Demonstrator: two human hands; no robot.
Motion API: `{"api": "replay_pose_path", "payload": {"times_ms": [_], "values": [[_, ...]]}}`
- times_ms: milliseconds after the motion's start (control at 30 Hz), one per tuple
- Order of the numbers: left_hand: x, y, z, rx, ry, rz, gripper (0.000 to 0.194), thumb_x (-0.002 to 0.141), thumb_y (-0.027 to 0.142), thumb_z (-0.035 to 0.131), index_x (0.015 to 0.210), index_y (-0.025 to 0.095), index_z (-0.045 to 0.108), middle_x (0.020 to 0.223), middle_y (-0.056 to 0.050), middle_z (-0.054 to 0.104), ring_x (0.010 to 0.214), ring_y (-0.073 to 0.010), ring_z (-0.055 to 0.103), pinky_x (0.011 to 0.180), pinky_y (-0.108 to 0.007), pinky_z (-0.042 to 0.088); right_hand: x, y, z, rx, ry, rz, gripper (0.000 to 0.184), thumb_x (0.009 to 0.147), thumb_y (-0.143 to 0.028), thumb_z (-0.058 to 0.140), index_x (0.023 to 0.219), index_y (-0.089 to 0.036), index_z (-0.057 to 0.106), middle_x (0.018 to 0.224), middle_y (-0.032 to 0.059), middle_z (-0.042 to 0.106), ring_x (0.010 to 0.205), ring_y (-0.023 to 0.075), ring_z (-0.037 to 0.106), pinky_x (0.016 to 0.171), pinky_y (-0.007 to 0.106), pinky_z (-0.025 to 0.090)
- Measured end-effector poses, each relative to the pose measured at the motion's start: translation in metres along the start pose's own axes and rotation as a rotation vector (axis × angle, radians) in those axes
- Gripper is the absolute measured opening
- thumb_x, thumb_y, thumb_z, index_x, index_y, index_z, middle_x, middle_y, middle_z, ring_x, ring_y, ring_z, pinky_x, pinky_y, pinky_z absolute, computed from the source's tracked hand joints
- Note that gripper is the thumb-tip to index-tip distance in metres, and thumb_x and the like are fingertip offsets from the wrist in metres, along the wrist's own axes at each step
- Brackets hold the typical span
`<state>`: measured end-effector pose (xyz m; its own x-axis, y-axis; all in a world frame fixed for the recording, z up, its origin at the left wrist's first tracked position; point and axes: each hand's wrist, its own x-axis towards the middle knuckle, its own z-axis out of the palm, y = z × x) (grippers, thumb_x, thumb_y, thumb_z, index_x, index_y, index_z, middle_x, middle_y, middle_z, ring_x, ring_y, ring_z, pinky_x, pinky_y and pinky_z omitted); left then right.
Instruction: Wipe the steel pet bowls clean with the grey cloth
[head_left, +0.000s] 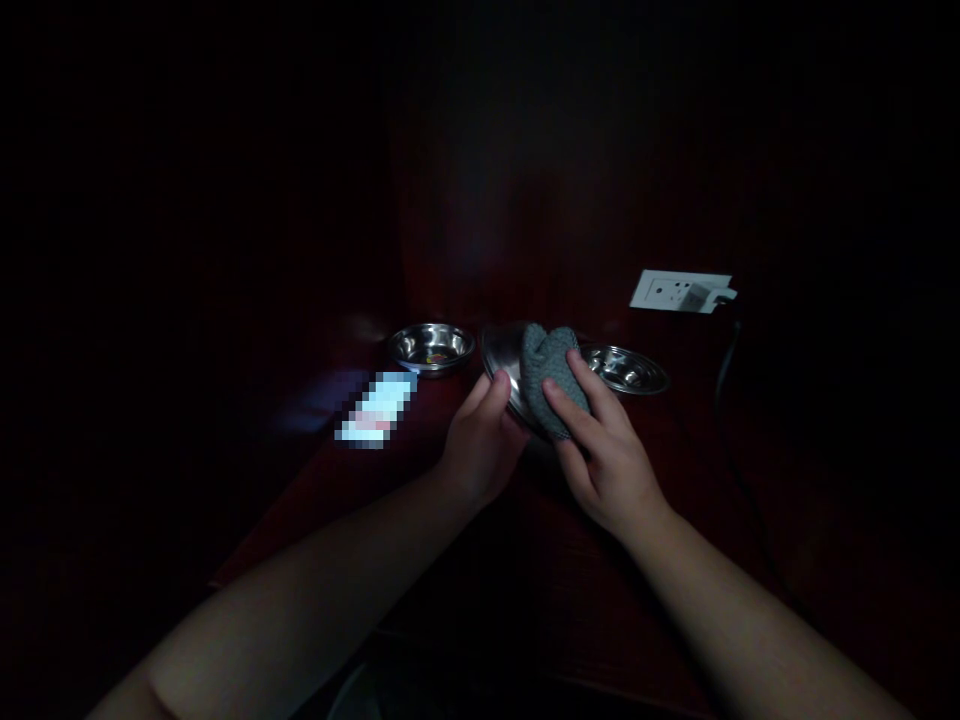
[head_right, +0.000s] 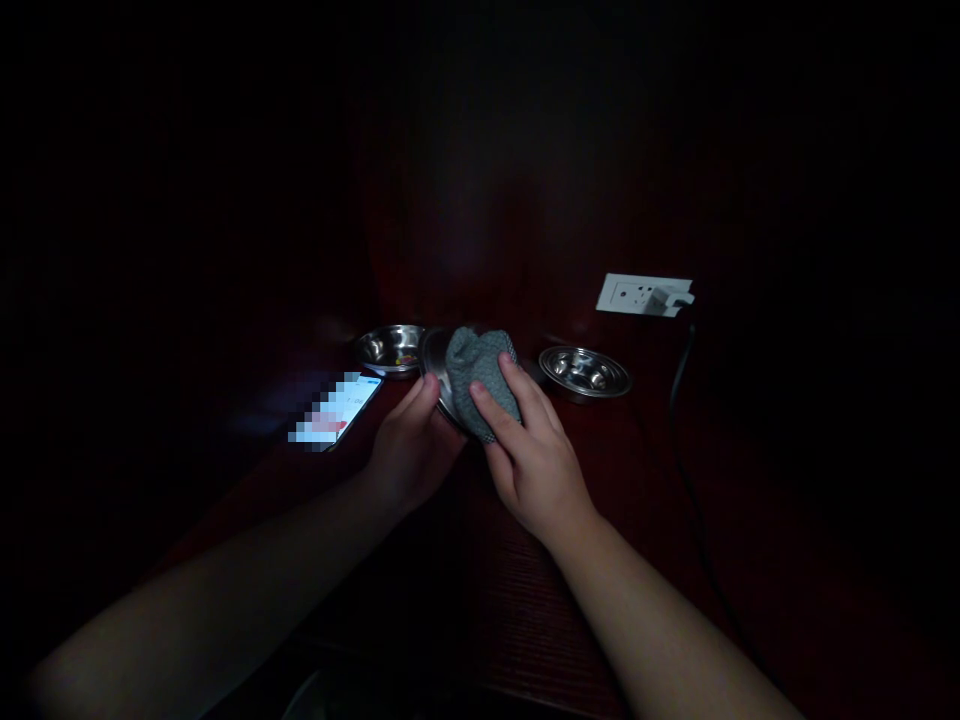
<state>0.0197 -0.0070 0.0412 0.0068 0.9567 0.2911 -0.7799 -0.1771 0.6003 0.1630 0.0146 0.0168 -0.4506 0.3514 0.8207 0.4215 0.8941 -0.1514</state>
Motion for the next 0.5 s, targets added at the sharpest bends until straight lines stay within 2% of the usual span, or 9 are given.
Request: {"api": "replay_pose_path", "payload": {"times_ms": [200, 300, 500], "values": [[0.003, 0.008, -0.003, -0.034, -0.096, -0.053, 0.039, 0.097, 0.020, 0.044, 0.135, 0.023, 0.050, 0.130, -0.007, 0.064, 0.125, -0.0225, 0.057, 0.110, -0.042, 0.039, -0.003, 0.003, 0.005, 0.027, 0.007, 0.154, 0.065, 0.092, -0.017, 0.050, 0.152, -0.034, 0.029, 0.163, 0.0031, 0.018, 0.147, 0.0290, 0.025, 0.117, 0.056, 0.030], [0.005, 0.009, -0.007, -0.054, -0.140, -0.084, 0.038, 0.097, 0.021, 0.043, 0.134, 0.021, 0.051, 0.128, -0.008, 0.065, 0.124, -0.0229, 0.058, 0.109, -0.042, 0.040, -0.005, 0.005, 0.006, 0.049, 0.050, 0.226, 0.063, 0.094, -0.022, 0.049, 0.153, -0.032, 0.028, 0.163, 0.0032, 0.020, 0.148, 0.0270, 0.024, 0.119, 0.054, 0.025], [0.006, 0.008, -0.013, -0.065, -0.193, -0.158, 0.037, 0.097, 0.020, 0.044, 0.133, 0.019, 0.052, 0.125, -0.008, 0.066, 0.123, -0.0213, 0.059, 0.108, -0.037, 0.041, -0.006, 0.017, 0.008, 0.152, 0.189, 0.384, 0.056, 0.094, -0.030, 0.051, 0.149, -0.025, 0.040, 0.155, 0.0073, 0.039, 0.145, 0.0235, 0.033, 0.121, 0.049, 0.023]]}}
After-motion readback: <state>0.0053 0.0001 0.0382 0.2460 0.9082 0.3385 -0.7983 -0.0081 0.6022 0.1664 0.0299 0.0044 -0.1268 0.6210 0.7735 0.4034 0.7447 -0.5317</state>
